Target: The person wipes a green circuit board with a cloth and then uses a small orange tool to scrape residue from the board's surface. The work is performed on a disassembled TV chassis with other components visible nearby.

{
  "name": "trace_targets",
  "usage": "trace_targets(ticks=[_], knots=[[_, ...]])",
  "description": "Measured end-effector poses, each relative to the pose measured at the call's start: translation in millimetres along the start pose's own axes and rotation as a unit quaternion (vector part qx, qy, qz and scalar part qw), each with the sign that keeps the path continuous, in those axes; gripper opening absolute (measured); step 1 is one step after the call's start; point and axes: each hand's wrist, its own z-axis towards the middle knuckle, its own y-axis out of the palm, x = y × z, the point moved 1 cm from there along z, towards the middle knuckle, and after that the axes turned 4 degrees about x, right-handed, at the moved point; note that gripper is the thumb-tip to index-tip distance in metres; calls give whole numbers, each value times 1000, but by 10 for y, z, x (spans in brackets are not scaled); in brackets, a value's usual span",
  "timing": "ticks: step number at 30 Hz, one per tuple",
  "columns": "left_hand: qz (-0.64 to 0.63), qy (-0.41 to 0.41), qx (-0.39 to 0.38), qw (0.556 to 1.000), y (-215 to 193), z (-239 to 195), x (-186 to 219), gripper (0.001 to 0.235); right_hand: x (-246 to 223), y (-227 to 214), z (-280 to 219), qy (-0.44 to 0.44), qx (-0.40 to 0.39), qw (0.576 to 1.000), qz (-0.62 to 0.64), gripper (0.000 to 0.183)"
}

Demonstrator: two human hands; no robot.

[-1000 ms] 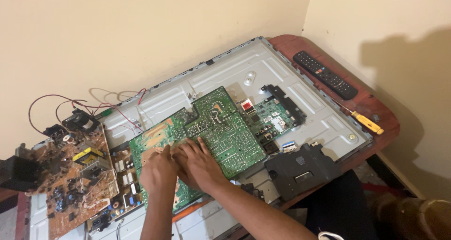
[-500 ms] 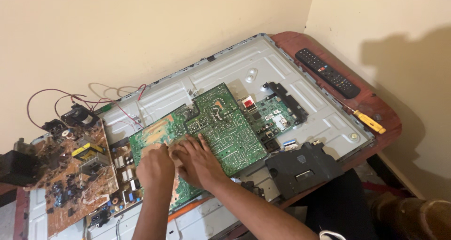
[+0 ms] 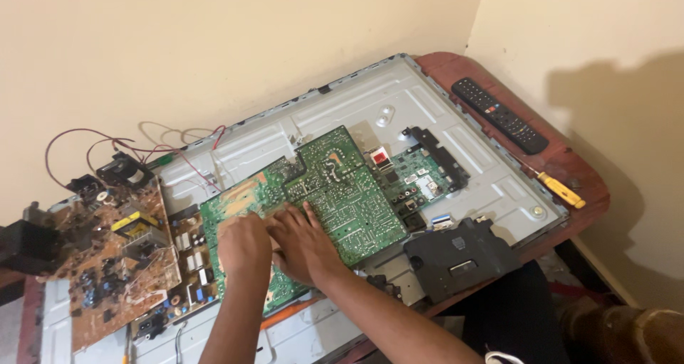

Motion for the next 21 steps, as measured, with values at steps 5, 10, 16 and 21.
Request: trace_targets(ticks=[5,10,16,21], knots=[[-32,-9,-11,999,-2,-203,20,13,27,36,18,-6,20,1000,-7,56],[-42,-51,-6,998,101,-63,74,17,19,9,10,-7,19,1000,-3,61],[-56,-32,3,998,131,-121,75,19,20,8,18,3,-2,1000,-12,58],[-56,-71,-12,996,180,-182,117,23,61,102,59,-1,-11,1000,-28,61]])
